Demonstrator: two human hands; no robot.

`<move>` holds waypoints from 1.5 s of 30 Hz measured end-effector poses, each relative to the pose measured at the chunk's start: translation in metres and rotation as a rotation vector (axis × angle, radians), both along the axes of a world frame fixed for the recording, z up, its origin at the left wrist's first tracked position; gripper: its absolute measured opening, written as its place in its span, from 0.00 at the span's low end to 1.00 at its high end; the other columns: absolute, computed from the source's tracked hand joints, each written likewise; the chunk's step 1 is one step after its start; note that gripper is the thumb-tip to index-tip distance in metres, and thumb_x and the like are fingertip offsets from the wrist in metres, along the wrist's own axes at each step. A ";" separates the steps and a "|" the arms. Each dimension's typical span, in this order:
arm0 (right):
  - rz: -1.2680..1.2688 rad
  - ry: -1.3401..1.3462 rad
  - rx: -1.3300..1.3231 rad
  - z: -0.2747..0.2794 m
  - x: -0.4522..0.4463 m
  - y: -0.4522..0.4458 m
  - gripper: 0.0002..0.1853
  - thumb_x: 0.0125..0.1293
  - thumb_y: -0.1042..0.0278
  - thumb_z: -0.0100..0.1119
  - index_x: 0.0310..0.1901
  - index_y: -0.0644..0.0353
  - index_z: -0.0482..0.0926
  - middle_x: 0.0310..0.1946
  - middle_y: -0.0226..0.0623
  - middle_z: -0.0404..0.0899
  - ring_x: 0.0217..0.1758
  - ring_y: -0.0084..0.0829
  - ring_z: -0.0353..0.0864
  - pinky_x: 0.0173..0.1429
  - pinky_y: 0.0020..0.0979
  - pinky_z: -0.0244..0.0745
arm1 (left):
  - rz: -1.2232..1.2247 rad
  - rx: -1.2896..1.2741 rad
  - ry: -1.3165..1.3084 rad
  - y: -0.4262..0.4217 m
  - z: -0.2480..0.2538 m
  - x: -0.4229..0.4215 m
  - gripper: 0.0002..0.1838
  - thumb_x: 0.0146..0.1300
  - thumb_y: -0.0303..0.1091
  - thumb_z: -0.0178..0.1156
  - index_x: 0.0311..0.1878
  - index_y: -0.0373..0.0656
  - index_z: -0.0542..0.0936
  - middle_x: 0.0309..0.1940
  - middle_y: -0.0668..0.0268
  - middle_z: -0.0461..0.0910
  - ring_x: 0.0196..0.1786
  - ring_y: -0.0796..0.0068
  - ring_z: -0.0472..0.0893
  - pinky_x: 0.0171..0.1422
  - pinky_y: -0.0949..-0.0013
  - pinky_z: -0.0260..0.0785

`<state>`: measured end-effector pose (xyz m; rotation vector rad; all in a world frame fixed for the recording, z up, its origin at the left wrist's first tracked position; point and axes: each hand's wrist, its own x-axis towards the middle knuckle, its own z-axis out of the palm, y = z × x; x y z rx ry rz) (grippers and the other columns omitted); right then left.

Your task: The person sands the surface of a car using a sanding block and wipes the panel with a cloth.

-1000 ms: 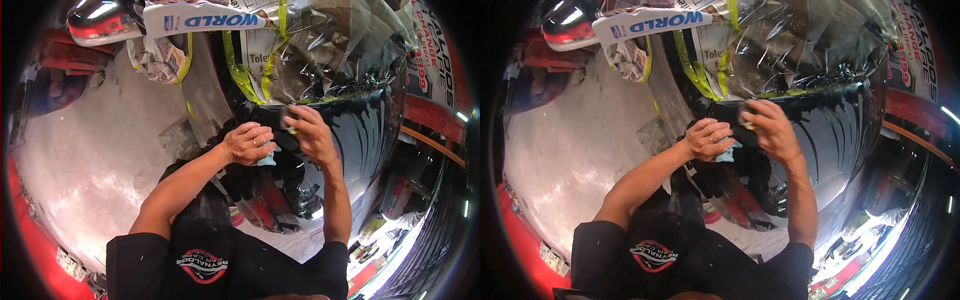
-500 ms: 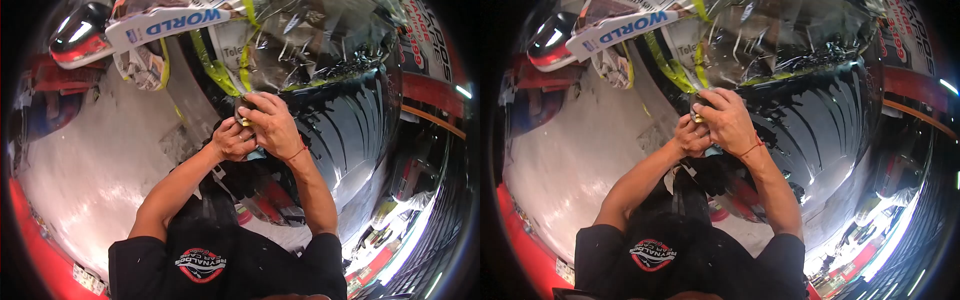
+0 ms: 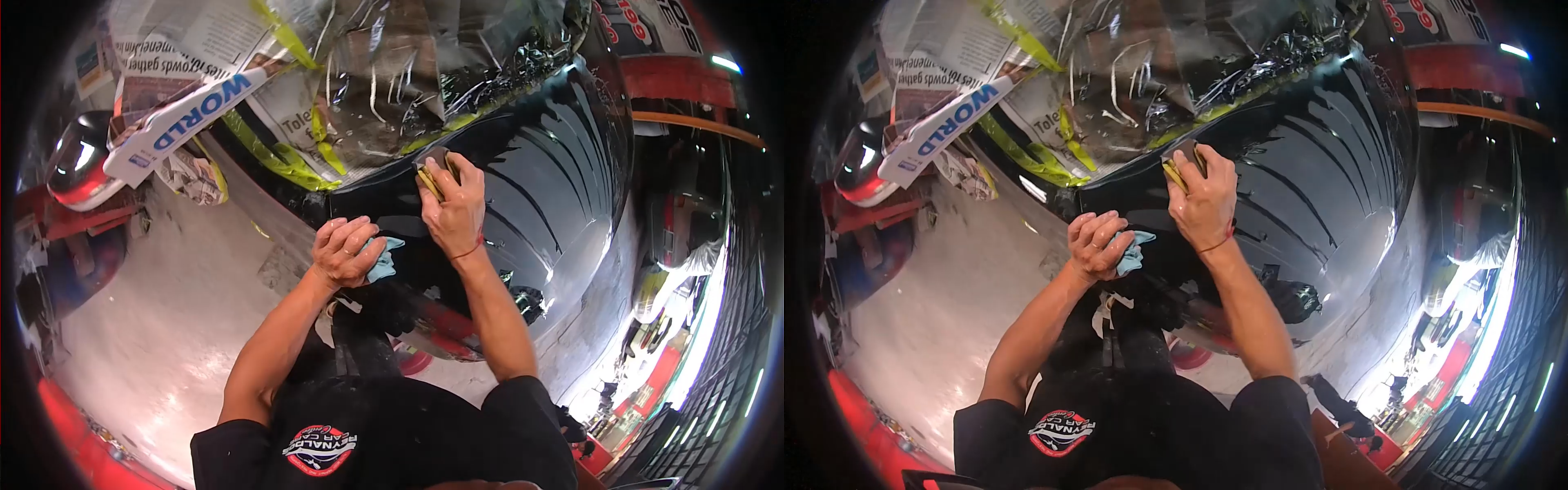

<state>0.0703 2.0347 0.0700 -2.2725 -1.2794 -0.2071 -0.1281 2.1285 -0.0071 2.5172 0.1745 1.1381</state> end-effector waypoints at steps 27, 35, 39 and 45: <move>-0.342 -0.098 -0.072 -0.005 -0.017 -0.113 0.27 0.51 0.74 0.72 0.56 0.57 0.83 0.62 0.47 0.75 0.63 0.49 0.74 0.65 0.47 0.69 | 0.029 0.080 0.034 -0.001 -0.001 0.001 0.21 0.63 0.50 0.62 0.54 0.47 0.79 0.63 0.50 0.80 0.64 0.49 0.80 0.75 0.48 0.58; -0.389 -0.074 -0.015 -0.020 -0.027 -0.125 0.24 0.52 0.73 0.71 0.54 0.58 0.83 0.62 0.50 0.74 0.62 0.51 0.74 0.64 0.48 0.71 | 0.030 0.080 0.151 -0.002 0.002 -0.003 0.20 0.66 0.47 0.56 0.54 0.44 0.76 0.63 0.46 0.80 0.67 0.45 0.79 0.77 0.45 0.55; -0.381 -0.068 -0.017 -0.022 -0.025 -0.126 0.23 0.55 0.71 0.68 0.55 0.58 0.83 0.62 0.52 0.74 0.62 0.52 0.74 0.64 0.49 0.71 | 0.059 0.107 0.109 -0.001 -0.008 0.000 0.18 0.67 0.45 0.53 0.55 0.45 0.75 0.62 0.46 0.81 0.67 0.45 0.79 0.76 0.44 0.56; -0.374 -0.042 -0.022 -0.019 -0.026 -0.127 0.23 0.55 0.71 0.69 0.55 0.58 0.83 0.63 0.53 0.73 0.62 0.53 0.73 0.64 0.49 0.71 | 0.058 0.078 0.176 -0.003 0.002 -0.002 0.18 0.67 0.48 0.53 0.52 0.46 0.77 0.63 0.49 0.81 0.68 0.47 0.78 0.78 0.46 0.53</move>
